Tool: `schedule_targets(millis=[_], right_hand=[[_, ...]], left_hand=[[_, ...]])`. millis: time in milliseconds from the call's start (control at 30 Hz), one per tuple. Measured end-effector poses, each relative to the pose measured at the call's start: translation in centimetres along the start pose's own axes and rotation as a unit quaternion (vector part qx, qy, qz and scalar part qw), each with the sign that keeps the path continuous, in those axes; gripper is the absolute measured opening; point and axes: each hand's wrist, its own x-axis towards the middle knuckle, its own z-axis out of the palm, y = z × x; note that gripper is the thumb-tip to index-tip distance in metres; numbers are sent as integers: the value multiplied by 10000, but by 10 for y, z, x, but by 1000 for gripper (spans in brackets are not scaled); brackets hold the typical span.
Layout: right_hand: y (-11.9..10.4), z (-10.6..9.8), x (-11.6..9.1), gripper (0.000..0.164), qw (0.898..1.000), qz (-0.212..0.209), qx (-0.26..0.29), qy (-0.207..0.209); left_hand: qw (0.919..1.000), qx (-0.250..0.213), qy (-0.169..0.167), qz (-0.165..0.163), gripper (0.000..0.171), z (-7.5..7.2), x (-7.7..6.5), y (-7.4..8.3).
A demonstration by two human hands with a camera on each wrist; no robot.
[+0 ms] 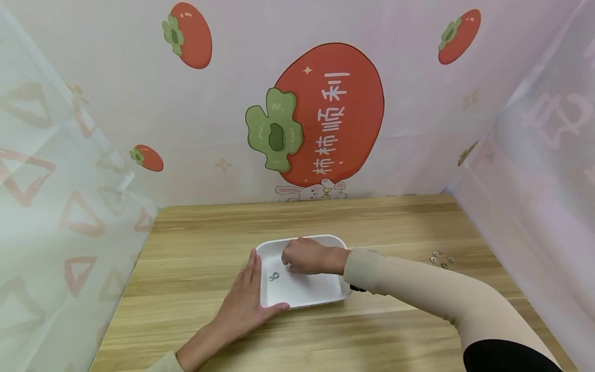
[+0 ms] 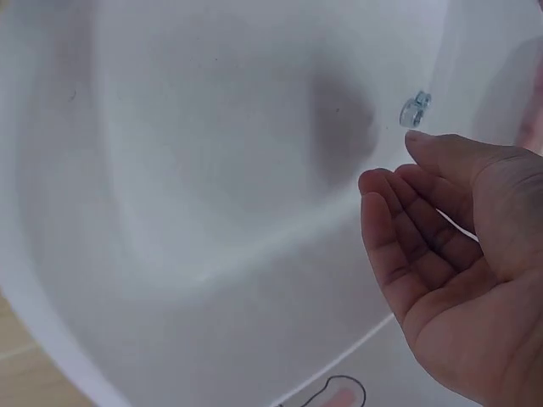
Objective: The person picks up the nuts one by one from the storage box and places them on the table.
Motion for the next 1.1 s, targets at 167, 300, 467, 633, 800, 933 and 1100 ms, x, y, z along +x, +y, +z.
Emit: schedule_targets(millis=[167,300,467,633,800,933,1100], right_hand=[[-3,6,7,4,9998,-145,74,98],[-7,8,12,15,9992,-305,22,259],[-11,12,19,24,9987,-354,103,360],[-15,17,24,24,9990,-281,-20,334],[-17,21,27,20,9988,-199,-182,400],[-19,21,27,17,9983,-190,-273,474],[-21,20,27,23,9983,-161,-316,466]], left_hand=[[10000,9,24,16,138,0,0,1],[10000,29,85,41,137,-1,1,2],[9999,8,136,68,136,-3,1,2],[10000,-26,19,8,138,-3,0,1],[10000,-33,-70,-41,139,-2,0,1],[10000,-27,-43,-32,138,-3,1,1],[10000,-27,25,5,136,-3,1,1]])
